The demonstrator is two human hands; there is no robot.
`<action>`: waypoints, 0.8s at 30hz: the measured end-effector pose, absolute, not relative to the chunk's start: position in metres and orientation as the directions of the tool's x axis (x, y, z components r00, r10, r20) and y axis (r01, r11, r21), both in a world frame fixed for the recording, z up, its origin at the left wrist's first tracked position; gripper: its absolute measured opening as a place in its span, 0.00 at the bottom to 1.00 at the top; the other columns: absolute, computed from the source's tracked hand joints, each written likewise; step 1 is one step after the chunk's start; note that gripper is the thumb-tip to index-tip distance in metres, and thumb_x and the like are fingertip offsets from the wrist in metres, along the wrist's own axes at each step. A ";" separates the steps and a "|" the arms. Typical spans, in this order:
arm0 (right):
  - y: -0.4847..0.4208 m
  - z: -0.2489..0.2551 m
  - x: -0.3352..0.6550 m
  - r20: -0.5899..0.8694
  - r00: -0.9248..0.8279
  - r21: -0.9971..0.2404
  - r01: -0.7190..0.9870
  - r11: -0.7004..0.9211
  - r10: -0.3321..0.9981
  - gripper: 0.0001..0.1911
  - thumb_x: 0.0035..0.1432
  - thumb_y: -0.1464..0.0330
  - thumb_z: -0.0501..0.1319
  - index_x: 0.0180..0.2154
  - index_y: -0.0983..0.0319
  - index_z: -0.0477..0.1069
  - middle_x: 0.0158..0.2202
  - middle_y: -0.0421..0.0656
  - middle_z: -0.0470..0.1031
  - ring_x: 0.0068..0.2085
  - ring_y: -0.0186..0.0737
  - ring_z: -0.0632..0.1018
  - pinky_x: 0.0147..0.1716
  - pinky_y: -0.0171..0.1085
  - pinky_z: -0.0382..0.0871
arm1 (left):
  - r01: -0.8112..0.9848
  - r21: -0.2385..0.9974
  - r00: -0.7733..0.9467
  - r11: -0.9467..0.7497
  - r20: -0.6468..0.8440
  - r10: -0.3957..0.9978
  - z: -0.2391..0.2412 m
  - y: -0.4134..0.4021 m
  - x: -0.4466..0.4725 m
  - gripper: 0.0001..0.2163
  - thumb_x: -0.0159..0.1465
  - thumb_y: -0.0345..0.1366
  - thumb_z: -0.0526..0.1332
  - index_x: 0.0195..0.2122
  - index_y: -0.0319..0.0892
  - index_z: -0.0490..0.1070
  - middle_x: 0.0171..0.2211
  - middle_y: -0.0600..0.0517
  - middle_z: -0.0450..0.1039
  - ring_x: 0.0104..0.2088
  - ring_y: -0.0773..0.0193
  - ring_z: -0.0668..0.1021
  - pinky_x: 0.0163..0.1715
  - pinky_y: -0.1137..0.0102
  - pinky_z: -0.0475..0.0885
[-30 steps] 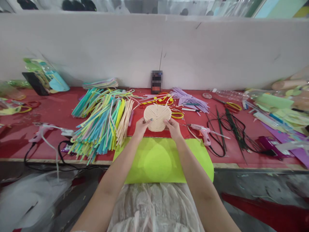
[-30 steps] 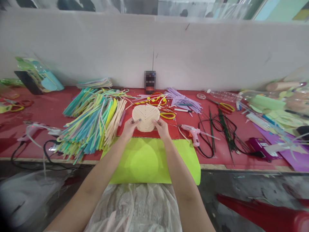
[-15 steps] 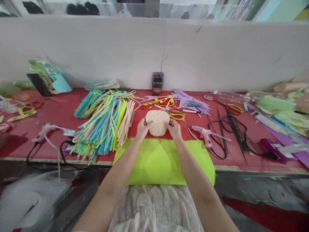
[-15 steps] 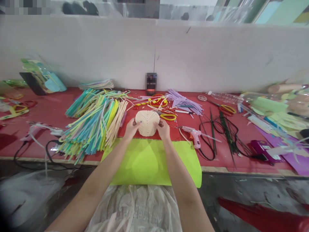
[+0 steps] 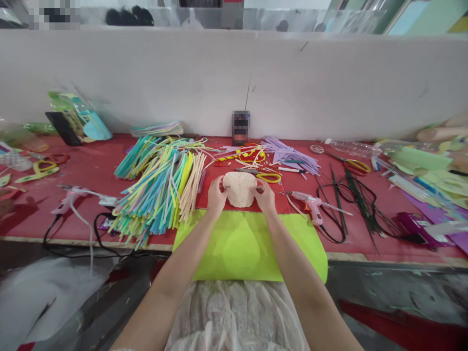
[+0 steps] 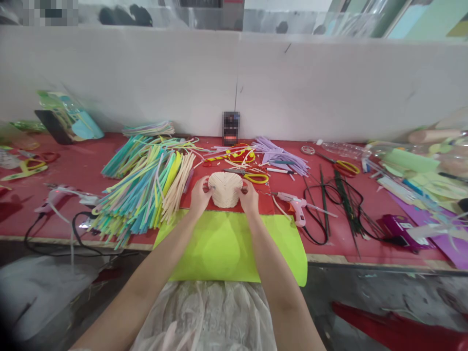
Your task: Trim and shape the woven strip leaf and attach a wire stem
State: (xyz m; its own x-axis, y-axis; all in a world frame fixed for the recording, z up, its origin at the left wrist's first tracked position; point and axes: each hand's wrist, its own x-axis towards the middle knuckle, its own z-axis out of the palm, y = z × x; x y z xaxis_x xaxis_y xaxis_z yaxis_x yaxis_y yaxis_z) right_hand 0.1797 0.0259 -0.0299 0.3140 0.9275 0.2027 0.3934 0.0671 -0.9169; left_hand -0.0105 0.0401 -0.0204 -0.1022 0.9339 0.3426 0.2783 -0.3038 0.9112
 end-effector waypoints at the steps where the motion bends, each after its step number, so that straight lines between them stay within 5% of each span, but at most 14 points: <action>1: 0.026 -0.031 0.180 0.200 0.310 -0.915 0.399 0.064 0.929 0.26 0.45 0.60 0.62 0.48 0.61 0.69 0.29 0.41 0.75 0.32 0.41 0.74 0.38 0.40 0.66 | 0.291 0.907 -0.097 -0.306 0.346 0.933 -0.021 0.041 -0.010 0.22 0.50 0.27 0.63 0.48 0.44 0.68 0.42 0.46 0.71 0.41 0.57 0.73 0.47 0.61 0.65; 7: 0.027 -0.034 0.181 0.196 0.301 -0.905 0.421 0.055 0.933 0.24 0.46 0.61 0.62 0.47 0.60 0.69 0.30 0.41 0.75 0.32 0.41 0.75 0.39 0.41 0.66 | 0.402 0.859 -0.058 -0.317 0.369 0.928 -0.024 0.043 -0.011 0.21 0.53 0.28 0.61 0.49 0.42 0.67 0.43 0.44 0.70 0.40 0.56 0.73 0.46 0.61 0.66; 14: 0.023 -0.027 0.178 0.209 0.305 -0.883 0.468 0.045 0.929 0.24 0.48 0.62 0.61 0.48 0.60 0.68 0.30 0.42 0.75 0.32 0.41 0.75 0.37 0.39 0.66 | 0.662 0.665 0.054 -0.345 0.417 0.907 -0.019 0.034 -0.003 0.23 0.58 0.34 0.58 0.55 0.39 0.61 0.57 0.38 0.61 0.59 0.49 0.62 0.58 0.54 0.54; 18: 0.022 -0.025 0.177 0.225 0.309 -0.866 0.499 0.045 0.924 0.22 0.48 0.63 0.61 0.47 0.61 0.69 0.30 0.42 0.75 0.32 0.40 0.75 0.36 0.39 0.66 | 0.799 0.476 0.251 -0.368 0.291 0.923 -0.019 0.029 0.004 0.24 0.63 0.39 0.51 0.61 0.42 0.54 0.64 0.43 0.50 0.64 0.54 0.54 0.62 0.56 0.49; 24: 0.023 -0.027 0.177 0.262 0.309 -0.840 0.539 0.058 0.914 0.16 0.49 0.64 0.61 0.41 0.63 0.72 0.34 0.45 0.74 0.31 0.38 0.74 0.37 0.38 0.67 | 0.882 0.301 0.335 -0.363 0.142 0.931 -0.023 0.030 0.007 0.23 0.66 0.42 0.44 0.61 0.46 0.54 0.65 0.48 0.48 0.65 0.57 0.51 0.62 0.56 0.48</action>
